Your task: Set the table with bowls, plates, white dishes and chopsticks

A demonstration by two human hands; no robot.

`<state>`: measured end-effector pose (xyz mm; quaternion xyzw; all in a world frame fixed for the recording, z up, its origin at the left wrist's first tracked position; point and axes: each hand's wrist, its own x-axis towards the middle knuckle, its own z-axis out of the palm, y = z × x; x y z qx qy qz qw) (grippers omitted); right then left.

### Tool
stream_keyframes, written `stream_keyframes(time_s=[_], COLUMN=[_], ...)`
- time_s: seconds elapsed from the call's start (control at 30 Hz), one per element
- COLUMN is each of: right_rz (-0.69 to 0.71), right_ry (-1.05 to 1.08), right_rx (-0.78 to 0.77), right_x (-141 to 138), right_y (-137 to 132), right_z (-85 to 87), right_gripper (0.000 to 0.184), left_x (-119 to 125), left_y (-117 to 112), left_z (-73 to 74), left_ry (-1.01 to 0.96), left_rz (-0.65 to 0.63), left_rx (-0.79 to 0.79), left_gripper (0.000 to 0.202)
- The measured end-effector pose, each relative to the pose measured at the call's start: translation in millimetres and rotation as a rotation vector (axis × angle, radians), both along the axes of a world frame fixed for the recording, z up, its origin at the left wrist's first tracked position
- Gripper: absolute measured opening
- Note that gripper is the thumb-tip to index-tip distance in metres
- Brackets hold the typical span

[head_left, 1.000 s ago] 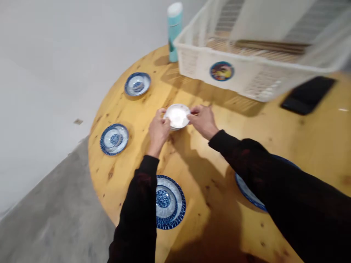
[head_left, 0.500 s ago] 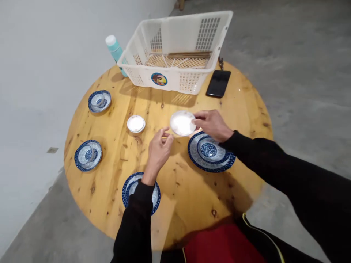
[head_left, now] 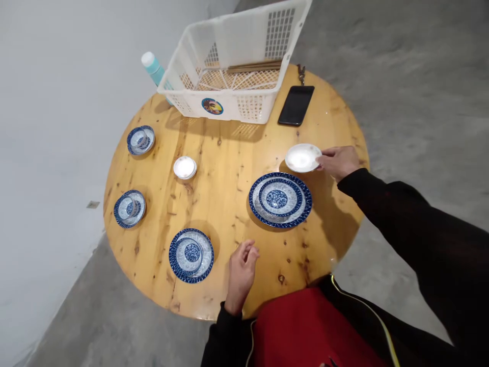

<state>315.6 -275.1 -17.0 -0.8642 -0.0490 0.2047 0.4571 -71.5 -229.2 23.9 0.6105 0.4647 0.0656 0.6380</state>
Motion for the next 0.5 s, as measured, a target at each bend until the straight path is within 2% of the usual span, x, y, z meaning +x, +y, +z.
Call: stream_keyframes(time_s=[0.1, 0.2, 0.37, 0.5], right_rz=[-0.041, -0.034, 0.002, 0.030], right_ry=[0.055, 0.077, 0.096, 0.102], right_rx=[-0.034, -0.037, -0.046, -0.066], right_x=[2, 4, 8, 12], right_y=[5, 14, 20, 18], right_z=[-0.9, -1.0, -6.7, -12.1], right_gripper=[0.026, 0.029, 0.033, 0.034], left_x=[-18, -24, -18, -10], left_y=[-16, -27, -40, -44], left_z=[-12.5, -19.1, -17.4, -12.7], left_ry=[0.028, 0.050, 0.058, 0.067], left_rz=[0.108, 0.154, 0.126, 0.124], left_rx=[0.003, 0.025, 0.025, 0.004], left_gripper=[0.054, 0.050, 0.039, 0.038])
